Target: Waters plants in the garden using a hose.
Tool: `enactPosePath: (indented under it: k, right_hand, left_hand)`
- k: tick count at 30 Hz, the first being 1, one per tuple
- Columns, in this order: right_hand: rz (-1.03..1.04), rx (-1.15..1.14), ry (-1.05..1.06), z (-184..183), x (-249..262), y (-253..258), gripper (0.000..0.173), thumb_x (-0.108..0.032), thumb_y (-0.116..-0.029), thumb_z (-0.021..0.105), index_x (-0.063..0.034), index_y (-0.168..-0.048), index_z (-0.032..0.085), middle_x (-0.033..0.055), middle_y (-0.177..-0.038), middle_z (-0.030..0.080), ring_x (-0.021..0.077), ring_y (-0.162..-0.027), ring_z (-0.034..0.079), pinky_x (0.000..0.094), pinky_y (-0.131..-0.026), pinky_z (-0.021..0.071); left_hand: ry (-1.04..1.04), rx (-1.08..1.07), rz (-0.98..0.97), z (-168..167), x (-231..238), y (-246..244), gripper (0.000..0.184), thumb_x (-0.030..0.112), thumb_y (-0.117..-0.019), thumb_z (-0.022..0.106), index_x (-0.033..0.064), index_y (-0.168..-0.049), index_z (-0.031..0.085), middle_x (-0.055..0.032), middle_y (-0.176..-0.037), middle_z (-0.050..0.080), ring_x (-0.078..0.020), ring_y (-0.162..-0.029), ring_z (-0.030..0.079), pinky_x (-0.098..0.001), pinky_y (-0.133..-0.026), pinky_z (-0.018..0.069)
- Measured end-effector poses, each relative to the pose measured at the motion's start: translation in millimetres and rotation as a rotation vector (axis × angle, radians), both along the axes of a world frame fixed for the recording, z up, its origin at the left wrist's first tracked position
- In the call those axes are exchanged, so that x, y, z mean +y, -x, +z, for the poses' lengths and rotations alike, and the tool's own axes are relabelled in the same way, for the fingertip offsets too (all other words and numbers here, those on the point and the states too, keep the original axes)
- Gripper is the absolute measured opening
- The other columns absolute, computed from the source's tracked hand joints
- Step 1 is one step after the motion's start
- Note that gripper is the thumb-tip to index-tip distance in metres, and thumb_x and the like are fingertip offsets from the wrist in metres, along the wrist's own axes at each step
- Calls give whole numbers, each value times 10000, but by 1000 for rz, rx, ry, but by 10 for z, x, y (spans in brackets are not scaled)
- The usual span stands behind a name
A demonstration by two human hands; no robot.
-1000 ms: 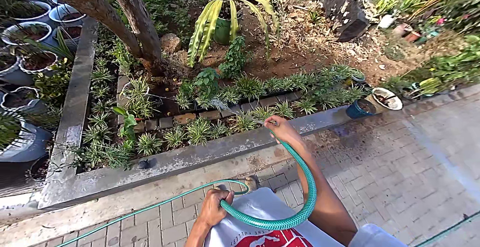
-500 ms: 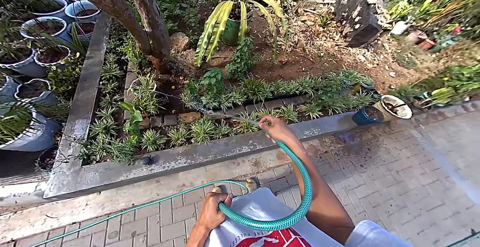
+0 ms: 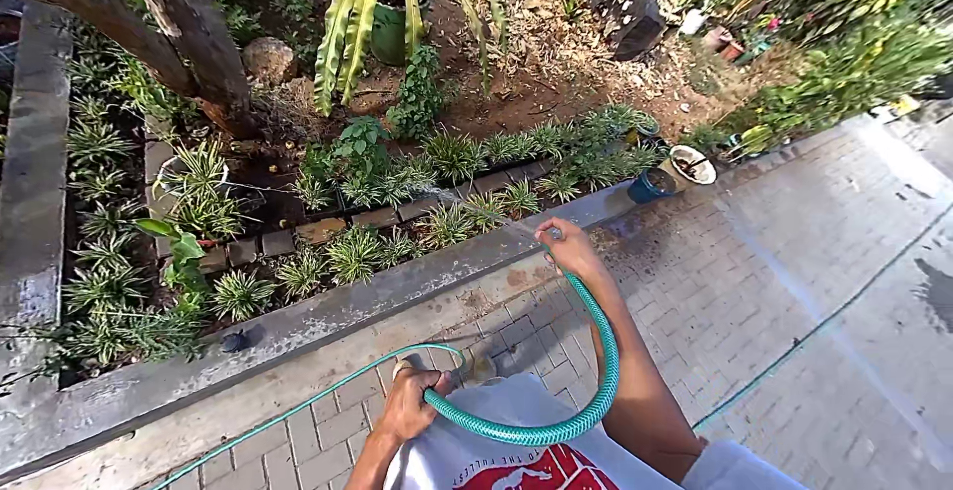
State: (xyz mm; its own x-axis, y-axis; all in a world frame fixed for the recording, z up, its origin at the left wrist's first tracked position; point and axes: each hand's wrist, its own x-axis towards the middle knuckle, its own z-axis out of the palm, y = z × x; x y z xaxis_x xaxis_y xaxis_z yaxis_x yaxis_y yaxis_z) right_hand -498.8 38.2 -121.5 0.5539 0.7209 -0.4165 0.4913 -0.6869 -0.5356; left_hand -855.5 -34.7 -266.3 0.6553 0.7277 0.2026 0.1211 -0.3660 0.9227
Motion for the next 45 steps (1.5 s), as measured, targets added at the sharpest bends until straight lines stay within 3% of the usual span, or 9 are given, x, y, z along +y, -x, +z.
enactPosePath:
  k: [7,12,17,22,27,34,41,45]
  right_hand:
    - [-114,-39,9,-112,-566,-566,292,-297,-1088,540,-95,-1281,625,150,-796,638,210,-546,581,384,-545,532]
    - [-78,233,78,-424,-1106,-890,302,-323,-1080,558,-130,-1305,611,71,-745,607,109,-482,508,267,-470,458]
    - [-5,429,30,-747,-1588,-1198,300,-308,-1083,549,-107,-1300,599,46,-715,590,89,-462,494,237,-444,433]
    - [146,596,-4,-943,-1846,-1579,260,-281,-1083,554,-99,-1262,606,20,-673,564,61,-437,475,202,-414,408]
    - [362,682,-24,-818,-1853,-1682,251,-278,-1084,551,-92,-1243,607,29,-644,544,65,-427,463,199,-406,397]
    - [582,691,-64,-666,-1819,-1937,271,-322,-1073,568,-136,-1263,621,55,-663,560,98,-419,464,233,-391,403]
    - [212,435,-57,-736,-2299,-3132,280,-336,-1082,551,-129,-1259,618,85,-697,584,134,-457,505,291,-446,466]
    - [-4,358,-102,-643,-2786,-3874,297,-350,-1084,544,-141,-1284,614,90,-702,592,145,-469,519,308,-462,478]
  left_hand:
    - [0,23,-94,82,20,-371,522,297,-1034,513,106,-551,469,9,-476,421,-71,-444,427,-278,-461,345]
    - [-22,103,-227,215,-140,-840,491,278,-1022,514,100,-565,476,-3,-487,430,-98,-452,443,-302,-468,357]
    - [-94,168,-298,343,-540,-1346,478,265,-1023,516,82,-582,490,-40,-508,469,-148,-477,491,-348,-485,396]
    - [-158,240,-138,463,-1271,-1780,499,276,-1037,509,90,-575,481,-33,-498,456,-143,-465,475,-338,-479,384]
    - [-209,262,11,592,-1931,-2070,493,241,-1032,511,92,-566,454,-28,-486,420,-132,-447,444,-310,-456,364]
    - [-216,287,82,682,-2361,-2542,489,220,-1025,513,89,-558,451,-30,-487,424,-123,-448,448,-300,-450,363]
    - [-211,289,107,576,-2461,-3157,502,266,-1033,501,105,-560,462,-5,-484,431,-87,-442,441,-280,-441,355]
    - [-191,265,8,468,-2436,-3756,519,295,-1030,496,111,-547,455,9,-473,414,-75,-429,421,-276,-433,342]
